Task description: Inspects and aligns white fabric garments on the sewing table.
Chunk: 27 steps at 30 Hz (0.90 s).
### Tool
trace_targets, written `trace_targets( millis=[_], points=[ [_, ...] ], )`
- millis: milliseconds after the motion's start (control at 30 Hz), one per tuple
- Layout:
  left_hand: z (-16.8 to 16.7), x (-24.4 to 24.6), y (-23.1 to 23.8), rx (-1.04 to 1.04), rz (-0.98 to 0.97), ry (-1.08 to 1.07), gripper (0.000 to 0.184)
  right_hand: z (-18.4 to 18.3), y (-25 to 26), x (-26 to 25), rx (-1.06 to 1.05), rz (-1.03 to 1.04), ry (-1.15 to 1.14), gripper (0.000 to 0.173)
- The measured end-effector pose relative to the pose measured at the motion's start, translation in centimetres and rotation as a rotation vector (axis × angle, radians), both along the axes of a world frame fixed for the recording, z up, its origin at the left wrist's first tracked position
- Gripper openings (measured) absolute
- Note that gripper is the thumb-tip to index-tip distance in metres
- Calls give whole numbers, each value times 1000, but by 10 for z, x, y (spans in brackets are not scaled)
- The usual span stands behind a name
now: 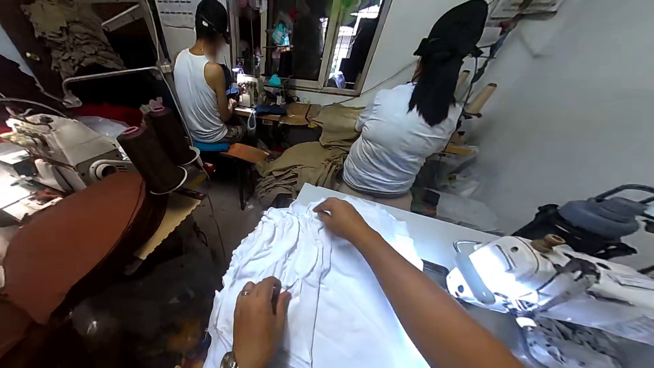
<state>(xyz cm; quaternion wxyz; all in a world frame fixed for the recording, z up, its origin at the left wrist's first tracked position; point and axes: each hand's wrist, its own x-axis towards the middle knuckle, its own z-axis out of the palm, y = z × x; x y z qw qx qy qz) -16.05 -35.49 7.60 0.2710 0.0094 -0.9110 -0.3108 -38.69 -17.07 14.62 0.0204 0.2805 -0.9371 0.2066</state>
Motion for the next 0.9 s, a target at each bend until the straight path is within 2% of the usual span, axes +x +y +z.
trace_targets(
  millis=[167, 233, 300, 400, 467, 533, 567, 600, 667, 733, 900],
  points=[
    [2, -3, -18, 159, 31, -13, 17, -20, -21, -50, 212, 177, -173, 45],
    [3, -6, -21, 186, 33, -66, 21, -19, -21, -53, 199, 158, -206, 38],
    [1, -8, -14, 87, 50, -7, 22, -17, -16, -51, 121, 108, -194, 24],
    [4, -9, 4, -118, 67, 181, 22, -15, -5, -50, -19, 95, -161, 19],
    [2, -10, 17, -211, 65, 179, 33, -18, 0, -51, -47, 136, -148, 24],
    [4, -13, 29, -283, 92, 76, 54, -23, -3, -53, -1, 179, -147, 34],
    [5, -17, 33, -309, 111, 32, 58, -24, -7, -55, 38, 190, -148, 36],
    [6, -21, 35, -325, 124, 2, 55, -26, -11, -56, 83, 197, -147, 36],
    [12, -26, 38, -317, 102, -72, 36, -26, -18, -55, 128, 185, -142, 30],
    [22, -26, 36, -248, 47, -153, 26, -26, -17, -55, 78, 155, -111, 23],
    [38, -20, 25, 125, -32, -33, 18, -10, -2, -48, -82, 141, -34, 23]
  ],
)
